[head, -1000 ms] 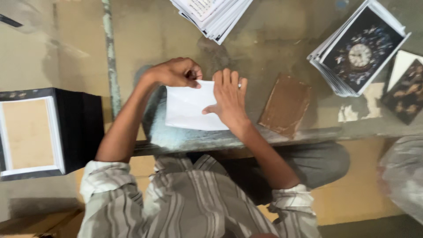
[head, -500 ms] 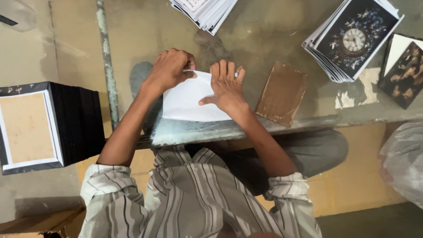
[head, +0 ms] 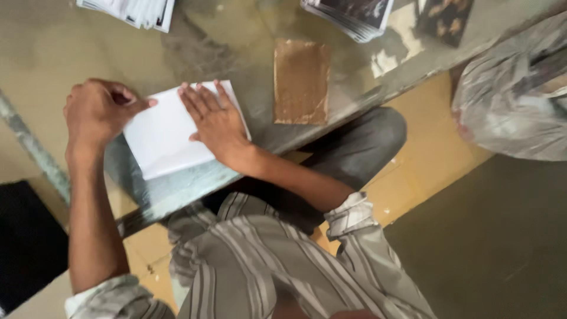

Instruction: The person assembles small cards by inserting a printed image into a white paper sleeve and then placing the sleeve into a black card frame. The person handles multiple cards, sleeves, and frames, stacking the finished items on the table.

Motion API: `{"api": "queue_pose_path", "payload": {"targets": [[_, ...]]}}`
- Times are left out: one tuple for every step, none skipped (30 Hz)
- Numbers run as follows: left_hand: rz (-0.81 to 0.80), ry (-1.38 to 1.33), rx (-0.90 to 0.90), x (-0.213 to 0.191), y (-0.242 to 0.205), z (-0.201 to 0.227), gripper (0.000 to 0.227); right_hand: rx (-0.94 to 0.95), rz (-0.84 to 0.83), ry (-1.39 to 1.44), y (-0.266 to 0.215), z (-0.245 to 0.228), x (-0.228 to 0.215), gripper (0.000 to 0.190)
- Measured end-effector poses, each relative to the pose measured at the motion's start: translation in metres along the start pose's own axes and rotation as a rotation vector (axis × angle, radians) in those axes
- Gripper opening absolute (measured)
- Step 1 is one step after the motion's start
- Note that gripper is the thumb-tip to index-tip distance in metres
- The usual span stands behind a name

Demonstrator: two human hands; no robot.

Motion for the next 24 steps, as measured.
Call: {"api": "queue_pose_path", "payload": {"targets": [[0.046,-0.012,-0.010,-0.006,-0.011,-0.011,0.031,-0.013,-0.019,0.014,0.001,-0.008,0.003,0.108],[0.037,-0.029,-0.017,-0.004,-0.018,-0.019,0.027,0.018,-0.037,0.029,0.000,-0.011,0.006,0.109],[0.041,-0.047,-0.039,-0.001,-0.021,-0.026,0.023,0.031,-0.054,0.037,0.001,-0.011,0.007,0.110],[0.112,-0.031,0.010,-0.004,-0.025,-0.028,0.025,0.047,-0.054,0.022,0.002,-0.014,0.006,0.111],[0.176,-0.020,0.064,-0.003,-0.025,-0.027,0.026,0.070,-0.059,0.002,0.002,-0.008,0.004,0.112],[0.175,-0.033,0.029,0.001,-0.026,-0.034,0.026,0.056,-0.035,0.045,0.002,-0.008,0.000,0.114],[0.178,-0.053,0.010,0.006,-0.022,-0.036,0.026,0.058,-0.006,0.081,0.003,-0.001,-0.006,0.117],[0.204,-0.059,0.015,0.007,-0.021,-0.037,0.024,0.060,0.022,0.118,0.004,0.006,-0.013,0.119],[0.227,-0.071,0.030,0.009,-0.021,-0.036,0.023,0.056,0.054,0.151,0.003,0.010,-0.020,0.126],[0.250,-0.082,0.045,0.010,-0.021,-0.036,0.021,0.052,0.085,0.184,0.003,0.015,-0.026,0.133],[0.254,-0.077,0.044,0.012,-0.023,-0.037,0.021,0.055,0.115,0.216,0.004,0.020,-0.032,0.140],[0.259,-0.072,0.044,0.013,-0.026,-0.037,0.020,0.045,0.154,0.277,0.003,0.024,-0.037,0.137],[0.266,-0.066,0.044,0.012,-0.028,-0.036,0.019,0.036,0.197,0.336,0.005,0.028,-0.042,0.135],[0.260,-0.060,0.017,0.011,-0.031,-0.035,0.022,0.027,0.239,0.396,0.006,0.032,-0.046,0.133],[0.260,-0.050,-0.008,0.008,-0.031,-0.033,0.025,0.018,0.242,0.402,0.010,0.035,-0.048,0.128],[0.260,-0.040,-0.033,0.005,-0.032,-0.029,0.028,0.009,0.245,0.409,0.015,0.036,-0.050,0.124],[0.342,0.081,-0.035,-0.003,-0.036,-0.020,0.037,0.003,0.245,0.415,0.017,0.038,-0.049,0.120],[0.423,0.203,-0.036,-0.009,-0.041,-0.009,0.048,0.008,0.225,0.404,0.019,0.039,-0.047,0.118],[0.504,0.327,-0.035,-0.015,-0.047,0.006,0.060,0.014,0.208,0.392,0.021,0.039,-0.045,0.116],[0.524,0.362,0.005,-0.015,-0.051,0.022,0.055,0.020,0.191,0.381,0.022,0.039,-0.043,0.115],[0.544,0.398,0.043,-0.013,-0.056,0.040,0.052,0.013,0.194,0.375,0.023,0.037,-0.043,0.114],[0.564,0.434,0.081,-0.010,-0.061,0.057,0.052,0.006,0.198,0.370,0.023,0.035,-0.042,0.113],[0.451,0.176,0.136,0.000,-0.061,0.069,0.047,-0.001,0.204,0.364,0.025,0.033,-0.043,0.111],[0.333,-0.080,0.188,0.010,-0.062,0.080,0.042,-0.008,0.207,0.381,0.026,0.033,-0.043,0.107]]}}
Point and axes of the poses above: each hand's wrist, its own y-axis towards the middle knuckle, its own x-axis out of the palm, z = x × y, the point moved 7 cm from there along y, towards the middle knuckle, and after that the axes turned 12 degrees about y, right-handed, at the moved point
